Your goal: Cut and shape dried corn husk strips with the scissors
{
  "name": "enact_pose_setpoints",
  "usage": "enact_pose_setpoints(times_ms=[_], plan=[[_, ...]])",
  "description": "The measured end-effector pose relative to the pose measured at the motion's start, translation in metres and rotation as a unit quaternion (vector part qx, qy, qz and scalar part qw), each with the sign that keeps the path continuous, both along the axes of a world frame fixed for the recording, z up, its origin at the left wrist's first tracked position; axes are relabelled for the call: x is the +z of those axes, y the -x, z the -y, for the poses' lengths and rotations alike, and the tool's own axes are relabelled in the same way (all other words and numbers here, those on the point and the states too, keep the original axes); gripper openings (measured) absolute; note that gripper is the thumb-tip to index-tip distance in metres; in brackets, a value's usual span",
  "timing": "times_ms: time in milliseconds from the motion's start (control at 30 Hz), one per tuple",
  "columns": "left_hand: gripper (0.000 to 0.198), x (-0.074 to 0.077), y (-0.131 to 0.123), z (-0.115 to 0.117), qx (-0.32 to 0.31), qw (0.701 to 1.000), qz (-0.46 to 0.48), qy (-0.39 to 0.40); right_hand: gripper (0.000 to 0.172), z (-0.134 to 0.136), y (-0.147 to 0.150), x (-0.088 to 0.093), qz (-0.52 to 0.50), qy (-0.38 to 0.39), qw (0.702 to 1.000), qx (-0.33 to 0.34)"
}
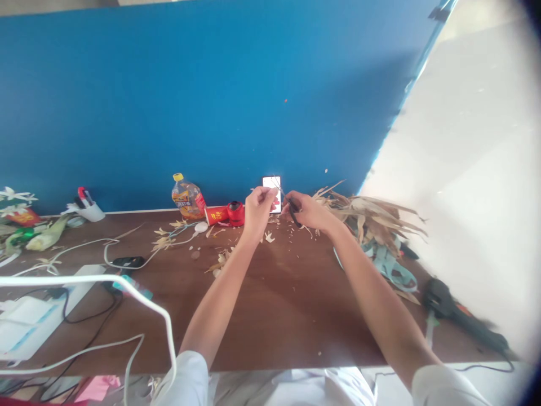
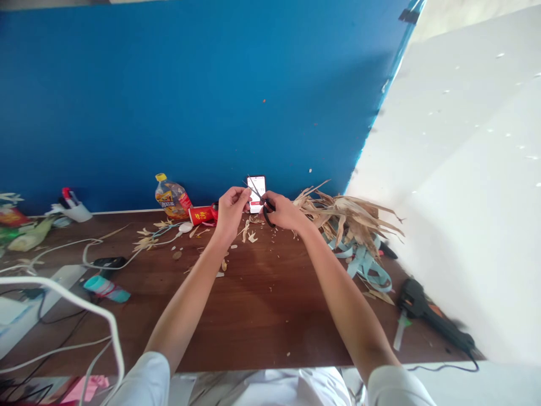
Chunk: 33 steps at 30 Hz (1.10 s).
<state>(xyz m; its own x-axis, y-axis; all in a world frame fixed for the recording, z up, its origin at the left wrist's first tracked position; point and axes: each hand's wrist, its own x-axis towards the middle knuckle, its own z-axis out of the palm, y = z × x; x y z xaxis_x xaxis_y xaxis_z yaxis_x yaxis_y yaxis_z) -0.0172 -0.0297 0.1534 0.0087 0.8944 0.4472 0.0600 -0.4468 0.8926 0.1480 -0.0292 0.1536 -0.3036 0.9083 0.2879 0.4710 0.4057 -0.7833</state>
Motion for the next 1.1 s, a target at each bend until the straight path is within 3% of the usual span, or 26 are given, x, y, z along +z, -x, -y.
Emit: enact_pose_setpoints(times_ms=[500,867,1100], plan=[[0.029,-0.0026,-0.0001,-0.0001,0.049,0.997,-0.054,0.002,0.018,0.0035,0.0064,0.0005,-0.020,0.002,1.000,0.002],[0.028,-0.0079,-0.0019,-0.0042,0.013,0.999,-0.030,-0.019,0.012,0.0024,0.0008,0.0022,-0.062,0.059,0.996,0.035],[0.029,-0.0084,-0.0017,-0.0043,0.008,0.999,-0.025,-0.020,0.019,0.0001,-0.0021,0.0005,-0.052,0.014,0.998,-0.010]])
